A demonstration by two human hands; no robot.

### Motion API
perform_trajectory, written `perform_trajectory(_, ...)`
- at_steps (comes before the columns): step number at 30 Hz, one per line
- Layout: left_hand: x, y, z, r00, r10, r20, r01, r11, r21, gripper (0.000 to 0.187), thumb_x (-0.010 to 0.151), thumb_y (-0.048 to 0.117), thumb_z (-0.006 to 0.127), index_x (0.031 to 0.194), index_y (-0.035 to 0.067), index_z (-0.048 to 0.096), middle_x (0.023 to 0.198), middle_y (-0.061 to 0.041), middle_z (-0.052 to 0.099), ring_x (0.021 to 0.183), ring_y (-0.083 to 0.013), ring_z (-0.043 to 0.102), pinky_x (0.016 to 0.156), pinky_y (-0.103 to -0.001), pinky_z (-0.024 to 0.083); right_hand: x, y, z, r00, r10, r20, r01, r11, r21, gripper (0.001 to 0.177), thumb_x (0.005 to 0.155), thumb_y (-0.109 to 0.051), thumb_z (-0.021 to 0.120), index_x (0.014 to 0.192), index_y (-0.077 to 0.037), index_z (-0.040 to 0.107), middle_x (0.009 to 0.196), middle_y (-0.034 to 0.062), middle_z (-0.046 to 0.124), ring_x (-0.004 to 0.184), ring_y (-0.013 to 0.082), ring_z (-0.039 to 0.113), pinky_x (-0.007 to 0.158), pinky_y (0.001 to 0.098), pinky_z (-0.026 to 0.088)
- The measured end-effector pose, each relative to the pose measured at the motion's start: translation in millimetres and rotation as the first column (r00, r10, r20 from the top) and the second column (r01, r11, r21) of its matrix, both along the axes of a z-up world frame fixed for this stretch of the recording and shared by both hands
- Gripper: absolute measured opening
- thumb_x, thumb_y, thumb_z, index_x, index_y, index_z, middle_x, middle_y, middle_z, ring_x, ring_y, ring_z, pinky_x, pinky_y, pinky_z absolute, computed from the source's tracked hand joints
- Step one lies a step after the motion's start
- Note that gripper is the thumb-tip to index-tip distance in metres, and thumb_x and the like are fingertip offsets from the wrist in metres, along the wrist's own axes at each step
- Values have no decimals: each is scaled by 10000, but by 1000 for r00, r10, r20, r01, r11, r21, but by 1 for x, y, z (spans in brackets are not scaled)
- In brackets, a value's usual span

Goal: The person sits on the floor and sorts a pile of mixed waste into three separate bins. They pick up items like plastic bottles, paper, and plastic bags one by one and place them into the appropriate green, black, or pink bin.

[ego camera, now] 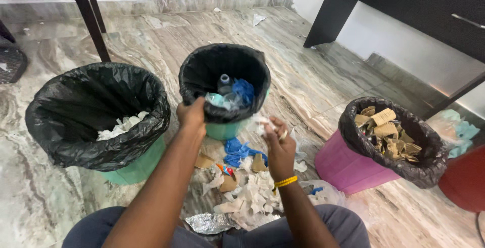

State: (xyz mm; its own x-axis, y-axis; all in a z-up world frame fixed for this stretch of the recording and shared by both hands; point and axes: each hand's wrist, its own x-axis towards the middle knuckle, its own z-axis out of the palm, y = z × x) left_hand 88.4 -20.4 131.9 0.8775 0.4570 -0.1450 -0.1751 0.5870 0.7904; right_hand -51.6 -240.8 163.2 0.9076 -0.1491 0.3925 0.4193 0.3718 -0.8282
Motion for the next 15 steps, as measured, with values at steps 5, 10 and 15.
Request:
perform_trajectory(5,-46,10,-21,996,12,-86,-2,994,108,430,756,18,693,1180,-17,634,1047,-101,702,843,-197,686,747,-330,572,12,14,62,955,-162,248,263,849,-459,169,931,-10,748,1084,-45,686,1141,43,697,825,57,579,707,224,485)
perform_trajectory(10,-69,2,-10,995,9,-104,13,977,212,353,773,26,668,1124,5,635,988,-85,695,814,-174,660,723,-305,532,43,29,99,784,-226,578,569,635,-522,181,908,35,766,1058,-55,723,1151,77,707,919,145,678,799,284,562)
perform_trajectory(15,-65,2,-21,997,-31,-74,46,978,204,330,734,1,646,1064,-7,651,920,-80,684,774,-189,648,700,-318,532,78,31,98,929,87,359,339,188,-922,517,805,-71,824,1295,-68,662,1283,226,641,1133,425,623,953,483,521)
